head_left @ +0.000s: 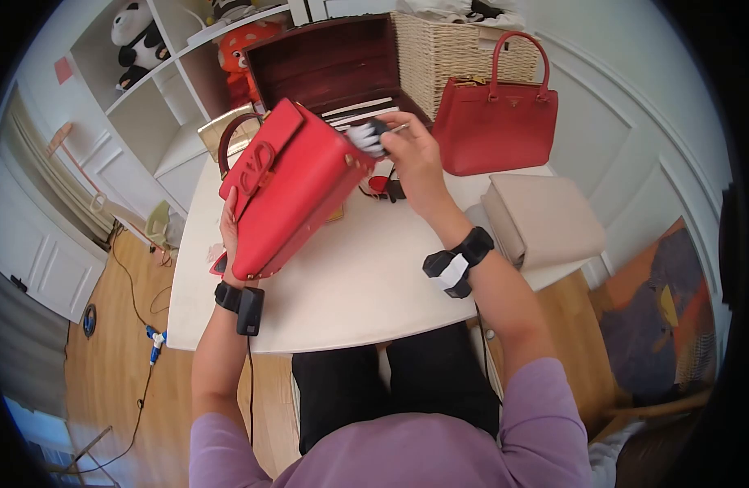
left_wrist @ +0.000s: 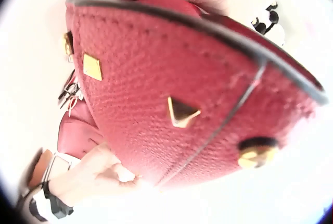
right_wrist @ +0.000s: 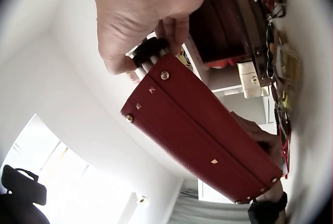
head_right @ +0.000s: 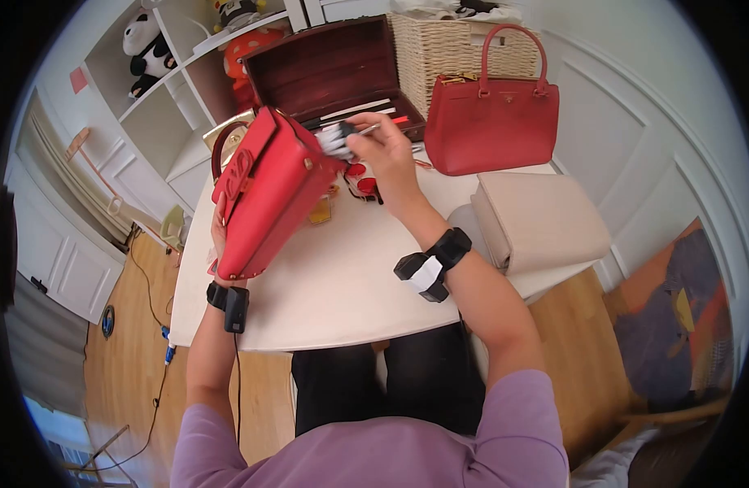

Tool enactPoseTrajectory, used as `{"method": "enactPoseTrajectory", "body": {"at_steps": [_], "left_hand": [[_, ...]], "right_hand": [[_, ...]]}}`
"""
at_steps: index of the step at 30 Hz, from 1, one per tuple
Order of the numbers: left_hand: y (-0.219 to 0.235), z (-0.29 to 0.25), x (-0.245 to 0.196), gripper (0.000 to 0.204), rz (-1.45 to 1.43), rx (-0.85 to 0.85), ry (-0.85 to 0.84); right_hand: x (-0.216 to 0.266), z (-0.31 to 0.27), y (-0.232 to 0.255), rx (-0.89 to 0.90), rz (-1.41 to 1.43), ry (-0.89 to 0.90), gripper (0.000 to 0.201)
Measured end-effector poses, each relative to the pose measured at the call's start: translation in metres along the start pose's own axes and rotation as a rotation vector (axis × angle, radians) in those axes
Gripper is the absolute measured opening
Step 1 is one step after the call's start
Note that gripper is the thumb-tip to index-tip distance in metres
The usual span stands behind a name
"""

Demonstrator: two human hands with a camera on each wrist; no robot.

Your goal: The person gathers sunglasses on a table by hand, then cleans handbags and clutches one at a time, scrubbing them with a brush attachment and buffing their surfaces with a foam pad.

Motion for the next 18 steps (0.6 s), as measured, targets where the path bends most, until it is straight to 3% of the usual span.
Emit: {"method": "enactPoseTrajectory", "body": {"at_steps": [1, 3, 5, 6, 7, 9, 10, 12, 13, 16, 18], "left_hand": [[0.002, 0.001, 0.000, 0.050, -0.096, 0.043, 0.029], [0.033, 0.011, 0.001, 0.046, -0.149, -0.022, 0.026], [0.035, 0.016, -0.003, 0.056, 0.256, 0.095, -0.132], [0.043, 0.010, 0.007, 0.050, -0.238, 0.028, -0.004], [0.046, 0.010, 0.009, 0.050, -0.239, 0.029, -0.007], [0.048, 0.009, 0.005, 0.042, 0.221, 0.099, -0.194], [0.038, 0.005, 0.007, 0.042, 0.221, 0.098, -0.195], [0.005, -0.005, 0.006, 0.040, 0.595, 0.093, -0.308], [0.005, -0.005, 0.005, 0.040, 0.593, 0.090, -0.312], [0.005, -0.006, 0.003, 0.039, 0.837, 0.091, -0.350], [0.006, -0.006, 0.000, 0.038, 1.000, 0.088, -0.375]], "right_hand": [[0.000, 0.000, -0.002, 0.005, 0.004, -0.005, 0.033], [0.002, -0.001, -0.004, -0.074, 0.294, -0.113, 0.031], [0.004, -0.003, -0.013, 0.005, 0.314, -0.145, 0.029], [0.004, -0.007, -0.020, 0.012, 0.353, -0.166, 0.029], [0.002, -0.010, -0.026, 0.018, 0.392, -0.186, 0.029], [-0.006, -0.014, -0.030, 0.042, 0.394, -0.198, 0.031], [-0.010, -0.019, -0.036, 0.099, 0.349, -0.253, 0.032], [-0.016, -0.033, -0.051, 0.182, 0.299, -0.361, 0.032], [-0.018, -0.040, -0.058, 0.186, 0.298, -0.363, 0.032], [-0.026, -0.064, -0.079, 0.460, 0.188, -0.575, 0.034], [-0.026, -0.069, -0.084, 0.505, 0.191, -0.606, 0.036]]}}
Point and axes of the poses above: each hand's wrist, its own z-axis towards the middle knuckle, its own y-axis out of the back of the hand, x = y × z, the point moved 4 cm from there along z, towards the middle knuckle, and after that the axes turned 8 degrees about -z, right-handed, at the moved point
